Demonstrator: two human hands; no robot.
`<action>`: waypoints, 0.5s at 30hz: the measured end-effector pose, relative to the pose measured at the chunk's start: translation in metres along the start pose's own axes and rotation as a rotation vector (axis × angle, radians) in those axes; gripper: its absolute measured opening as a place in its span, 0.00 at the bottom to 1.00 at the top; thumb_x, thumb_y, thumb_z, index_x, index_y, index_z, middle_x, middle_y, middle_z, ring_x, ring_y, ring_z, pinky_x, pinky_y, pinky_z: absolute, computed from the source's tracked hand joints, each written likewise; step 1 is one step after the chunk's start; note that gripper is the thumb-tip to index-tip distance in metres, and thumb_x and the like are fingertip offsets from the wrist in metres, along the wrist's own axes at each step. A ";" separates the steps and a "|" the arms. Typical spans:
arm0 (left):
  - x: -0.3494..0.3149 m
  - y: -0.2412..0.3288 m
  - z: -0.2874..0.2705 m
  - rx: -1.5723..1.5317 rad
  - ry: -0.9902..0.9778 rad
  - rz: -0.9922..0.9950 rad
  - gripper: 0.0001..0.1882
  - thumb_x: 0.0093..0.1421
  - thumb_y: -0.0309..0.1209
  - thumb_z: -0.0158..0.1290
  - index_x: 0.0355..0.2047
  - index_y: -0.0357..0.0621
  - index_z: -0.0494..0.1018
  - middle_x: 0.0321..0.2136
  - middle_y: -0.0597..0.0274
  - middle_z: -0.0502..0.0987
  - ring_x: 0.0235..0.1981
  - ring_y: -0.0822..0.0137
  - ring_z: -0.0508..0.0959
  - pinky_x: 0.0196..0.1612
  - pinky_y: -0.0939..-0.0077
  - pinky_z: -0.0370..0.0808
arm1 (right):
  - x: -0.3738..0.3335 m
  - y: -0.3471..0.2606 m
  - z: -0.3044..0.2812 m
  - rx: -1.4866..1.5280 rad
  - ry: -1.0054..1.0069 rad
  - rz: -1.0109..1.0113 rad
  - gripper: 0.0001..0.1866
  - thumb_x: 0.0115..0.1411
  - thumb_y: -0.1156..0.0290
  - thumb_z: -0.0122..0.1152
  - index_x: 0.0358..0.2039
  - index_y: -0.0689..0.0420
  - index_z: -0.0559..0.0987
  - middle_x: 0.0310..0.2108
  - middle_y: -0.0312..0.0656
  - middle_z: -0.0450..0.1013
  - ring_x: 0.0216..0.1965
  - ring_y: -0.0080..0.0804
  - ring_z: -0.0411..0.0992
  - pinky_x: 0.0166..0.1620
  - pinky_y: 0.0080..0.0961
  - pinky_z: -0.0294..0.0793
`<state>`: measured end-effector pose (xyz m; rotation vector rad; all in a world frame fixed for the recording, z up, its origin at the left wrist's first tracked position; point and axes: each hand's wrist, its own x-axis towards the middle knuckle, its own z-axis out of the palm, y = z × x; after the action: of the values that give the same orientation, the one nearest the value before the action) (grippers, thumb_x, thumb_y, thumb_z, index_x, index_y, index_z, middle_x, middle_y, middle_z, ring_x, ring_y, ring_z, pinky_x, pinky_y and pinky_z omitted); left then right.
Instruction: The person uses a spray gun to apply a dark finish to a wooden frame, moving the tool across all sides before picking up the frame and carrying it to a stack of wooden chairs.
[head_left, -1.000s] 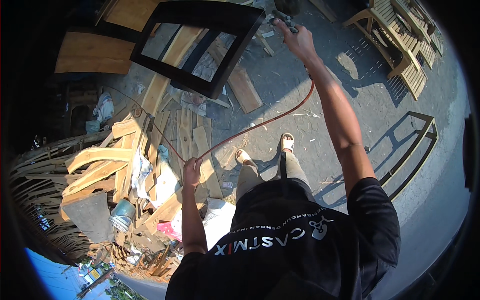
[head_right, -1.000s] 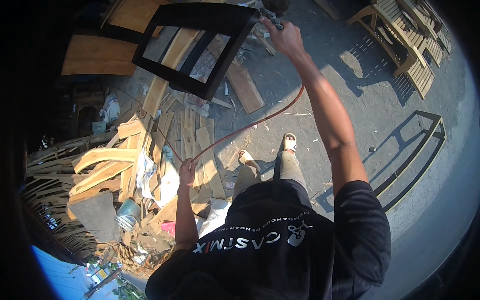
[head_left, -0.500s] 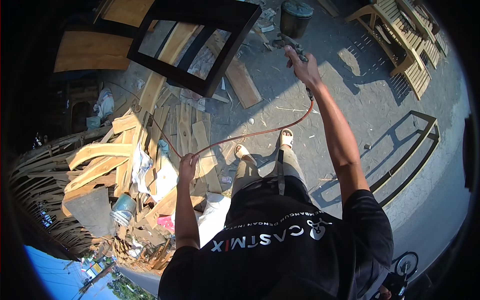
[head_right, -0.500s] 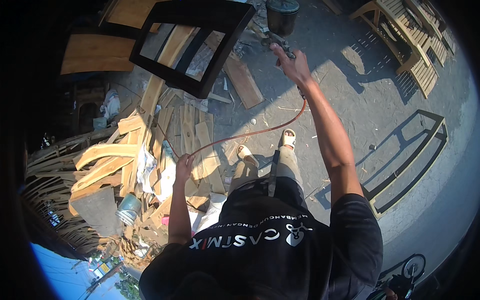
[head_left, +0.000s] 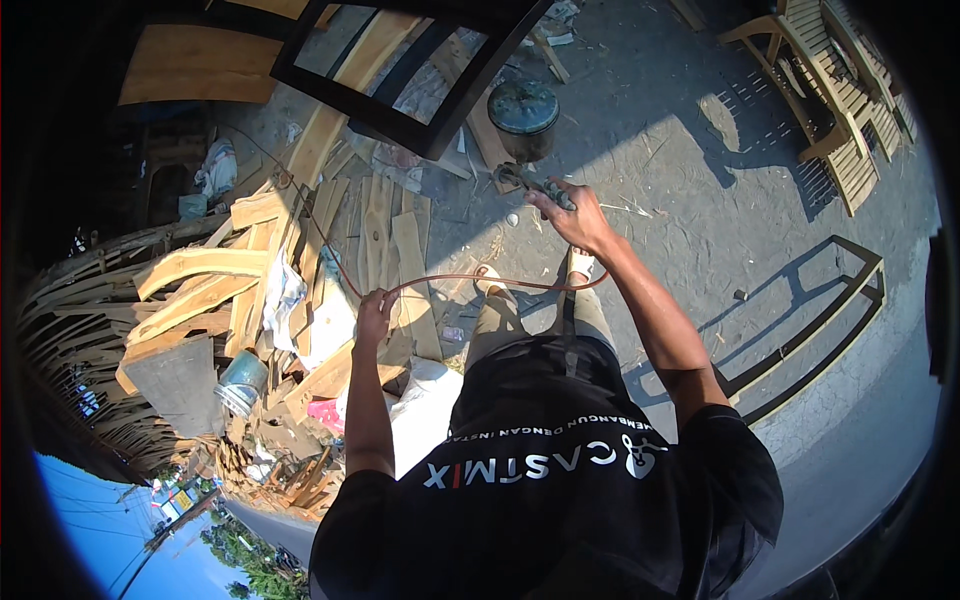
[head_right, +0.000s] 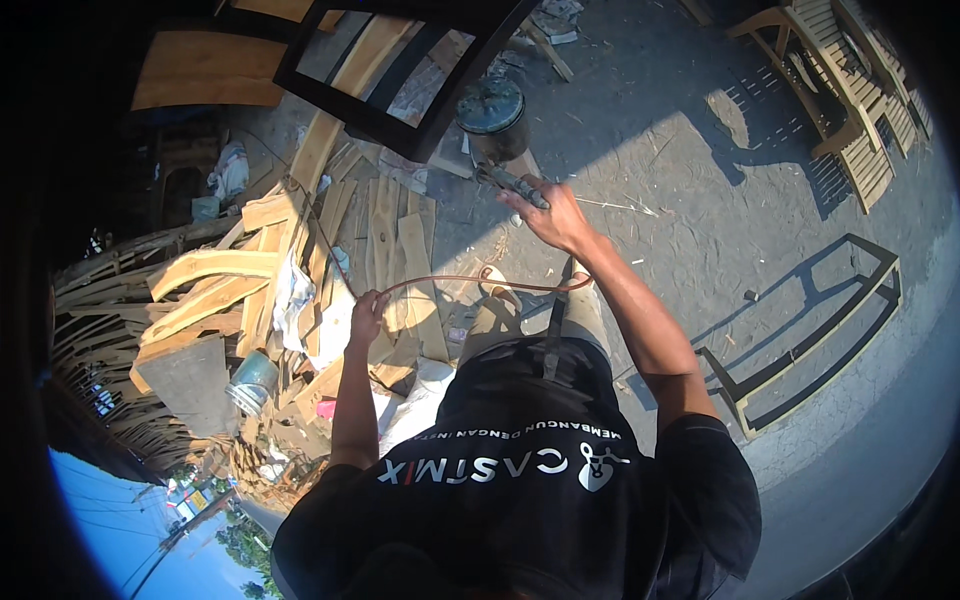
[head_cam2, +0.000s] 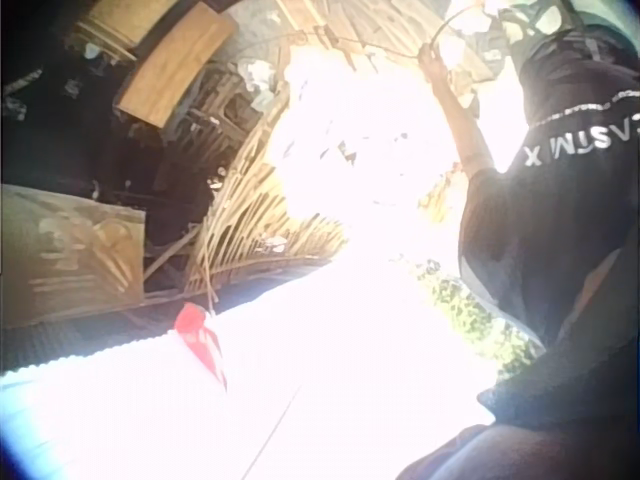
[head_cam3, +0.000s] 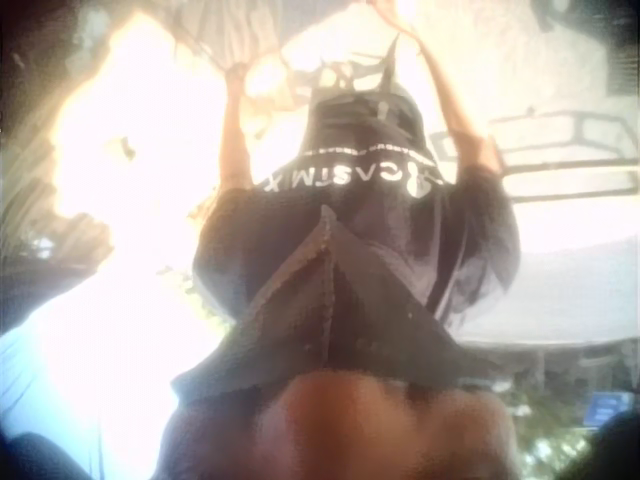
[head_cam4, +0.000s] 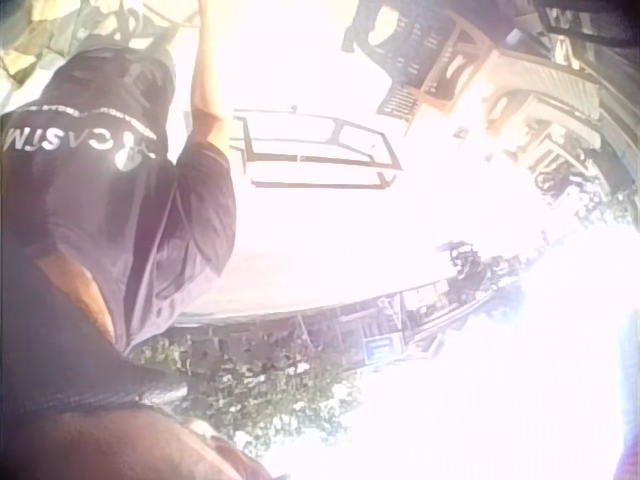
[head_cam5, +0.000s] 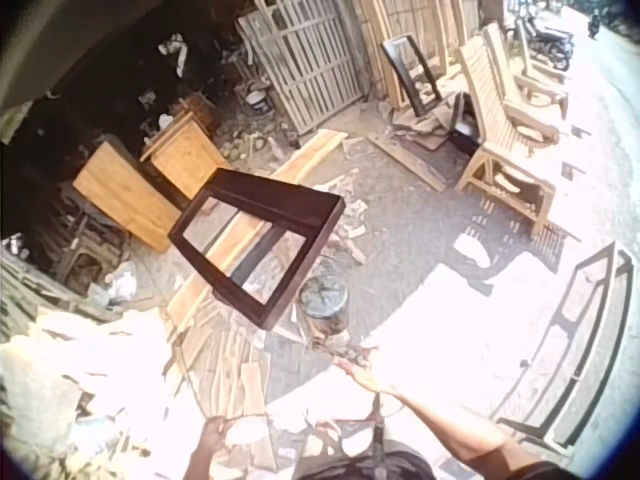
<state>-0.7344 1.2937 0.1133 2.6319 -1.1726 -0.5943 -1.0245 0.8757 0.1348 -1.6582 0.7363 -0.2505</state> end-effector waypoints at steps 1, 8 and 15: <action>0.001 0.000 0.001 -0.004 0.011 0.015 0.18 0.69 0.40 0.56 0.33 0.35 0.75 0.29 0.41 0.77 0.34 0.42 0.77 0.39 0.51 0.72 | -0.001 0.001 0.003 0.001 -0.011 -0.005 0.27 0.64 0.47 0.64 0.46 0.63 0.84 0.22 0.47 0.78 0.25 0.36 0.76 0.35 0.36 0.76; -0.009 -0.011 0.003 0.049 -0.017 0.000 0.17 0.71 0.41 0.54 0.35 0.37 0.75 0.29 0.44 0.77 0.33 0.45 0.79 0.38 0.55 0.73 | 0.017 -0.004 -0.014 0.129 0.143 0.044 0.31 0.65 0.43 0.62 0.43 0.65 0.84 0.22 0.44 0.77 0.26 0.32 0.75 0.35 0.36 0.75; 0.012 0.011 0.002 0.014 -0.047 0.028 0.16 0.71 0.39 0.53 0.35 0.35 0.74 0.31 0.43 0.77 0.36 0.43 0.77 0.41 0.53 0.73 | 0.105 0.003 -0.114 0.212 0.514 0.111 0.36 0.62 0.36 0.63 0.35 0.66 0.84 0.23 0.45 0.78 0.29 0.30 0.75 0.37 0.34 0.75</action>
<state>-0.7352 1.2773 0.1121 2.6221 -1.2290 -0.6488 -1.0064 0.7216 0.1337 -1.3547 1.1395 -0.6675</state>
